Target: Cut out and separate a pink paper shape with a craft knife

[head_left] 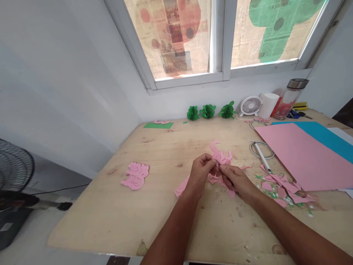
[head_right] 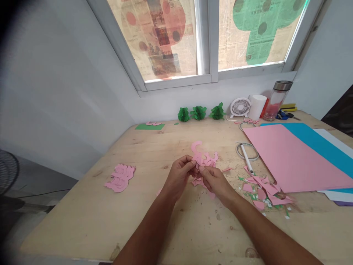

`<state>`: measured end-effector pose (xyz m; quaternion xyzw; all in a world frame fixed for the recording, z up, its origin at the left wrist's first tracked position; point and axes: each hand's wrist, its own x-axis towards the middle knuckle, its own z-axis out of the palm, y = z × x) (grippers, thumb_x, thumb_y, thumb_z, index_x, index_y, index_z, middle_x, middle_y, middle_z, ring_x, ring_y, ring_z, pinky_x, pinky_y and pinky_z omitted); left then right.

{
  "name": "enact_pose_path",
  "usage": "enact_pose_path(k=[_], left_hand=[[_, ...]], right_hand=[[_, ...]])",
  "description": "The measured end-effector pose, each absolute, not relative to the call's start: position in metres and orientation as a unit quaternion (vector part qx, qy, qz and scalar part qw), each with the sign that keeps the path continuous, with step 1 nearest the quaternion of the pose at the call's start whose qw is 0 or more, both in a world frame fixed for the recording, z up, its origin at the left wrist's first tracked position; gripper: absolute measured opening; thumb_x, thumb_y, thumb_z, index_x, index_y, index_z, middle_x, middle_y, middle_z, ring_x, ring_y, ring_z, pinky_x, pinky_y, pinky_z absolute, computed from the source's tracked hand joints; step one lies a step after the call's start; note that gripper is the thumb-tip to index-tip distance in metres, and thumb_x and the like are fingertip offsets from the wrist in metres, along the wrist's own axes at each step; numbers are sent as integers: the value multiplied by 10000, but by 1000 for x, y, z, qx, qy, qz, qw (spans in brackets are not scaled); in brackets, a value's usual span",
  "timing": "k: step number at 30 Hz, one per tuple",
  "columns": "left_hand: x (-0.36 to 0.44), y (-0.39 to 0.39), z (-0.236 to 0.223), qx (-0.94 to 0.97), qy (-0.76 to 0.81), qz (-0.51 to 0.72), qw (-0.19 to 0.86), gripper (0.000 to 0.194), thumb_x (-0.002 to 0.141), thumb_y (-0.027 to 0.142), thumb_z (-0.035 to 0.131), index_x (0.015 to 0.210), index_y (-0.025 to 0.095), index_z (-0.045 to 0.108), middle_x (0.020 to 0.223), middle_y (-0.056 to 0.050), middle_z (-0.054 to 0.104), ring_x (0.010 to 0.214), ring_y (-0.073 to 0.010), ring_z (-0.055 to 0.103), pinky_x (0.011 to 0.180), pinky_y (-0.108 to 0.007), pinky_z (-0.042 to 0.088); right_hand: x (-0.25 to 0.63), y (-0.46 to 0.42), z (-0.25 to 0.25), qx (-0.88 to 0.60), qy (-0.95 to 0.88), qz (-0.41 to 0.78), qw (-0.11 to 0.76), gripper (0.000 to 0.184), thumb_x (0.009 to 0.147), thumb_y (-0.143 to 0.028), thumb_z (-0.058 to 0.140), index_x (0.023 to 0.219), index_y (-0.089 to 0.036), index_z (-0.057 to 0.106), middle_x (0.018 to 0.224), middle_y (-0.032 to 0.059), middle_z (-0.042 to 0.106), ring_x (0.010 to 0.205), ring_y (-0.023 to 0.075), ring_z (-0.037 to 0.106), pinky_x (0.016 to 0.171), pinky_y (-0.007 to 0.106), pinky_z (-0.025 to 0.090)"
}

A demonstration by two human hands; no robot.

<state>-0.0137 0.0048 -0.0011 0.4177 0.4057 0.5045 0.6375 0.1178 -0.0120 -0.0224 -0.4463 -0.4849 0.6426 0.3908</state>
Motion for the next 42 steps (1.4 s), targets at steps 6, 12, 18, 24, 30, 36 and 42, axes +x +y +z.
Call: enact_pose_path(k=[6,12,18,24,30,36,42], left_hand=[[-14,6,-1,421,402,501,640,189,646,290,633,654,153,502,499,15,537,449,-98,491,502,-247,405],[-14,6,-1,409,410,505,640,198,633,291,642,650,153,501,493,16,538,440,-96,478,491,-244,393],[-15,7,-4,416,407,508,635,179,645,281,635,645,150,513,506,15,537,457,-87,477,503,-235,376],[-16,6,-5,421,403,507,635,174,663,282,628,653,150,516,519,16,540,472,-86,478,519,-235,375],[-16,8,-4,418,415,503,632,186,648,292,640,653,149,522,520,12,543,469,-87,478,513,-234,375],[-16,6,-4,429,411,499,631,199,665,313,631,651,150,517,540,9,541,474,-84,474,515,-233,378],[-17,6,-4,432,410,504,625,188,679,309,621,660,149,525,552,6,545,488,-86,479,524,-234,383]], right_hand=[[117,-12,-22,-450,-491,638,387,400,772,-550,477,635,-174,464,395,-87,293,361,57,202,367,209,105],[117,-11,-24,-445,-490,636,397,407,778,-534,471,584,-179,436,391,-84,289,368,55,204,365,208,107],[117,-11,-24,-445,-486,643,390,384,782,-525,476,631,-172,471,394,-87,292,364,54,198,367,212,88],[117,-12,-24,-444,-490,639,392,388,784,-526,473,623,-173,474,396,-86,292,367,58,206,367,210,106],[117,-12,-22,-445,-500,634,387,391,789,-530,462,666,-163,521,392,-86,290,365,60,205,366,212,109],[117,-12,-22,-450,-501,631,385,413,775,-557,463,645,-167,507,383,-85,295,360,61,210,368,212,122],[117,-13,-22,-450,-497,631,390,410,772,-556,468,671,-162,523,390,-88,293,352,57,211,364,212,122]])
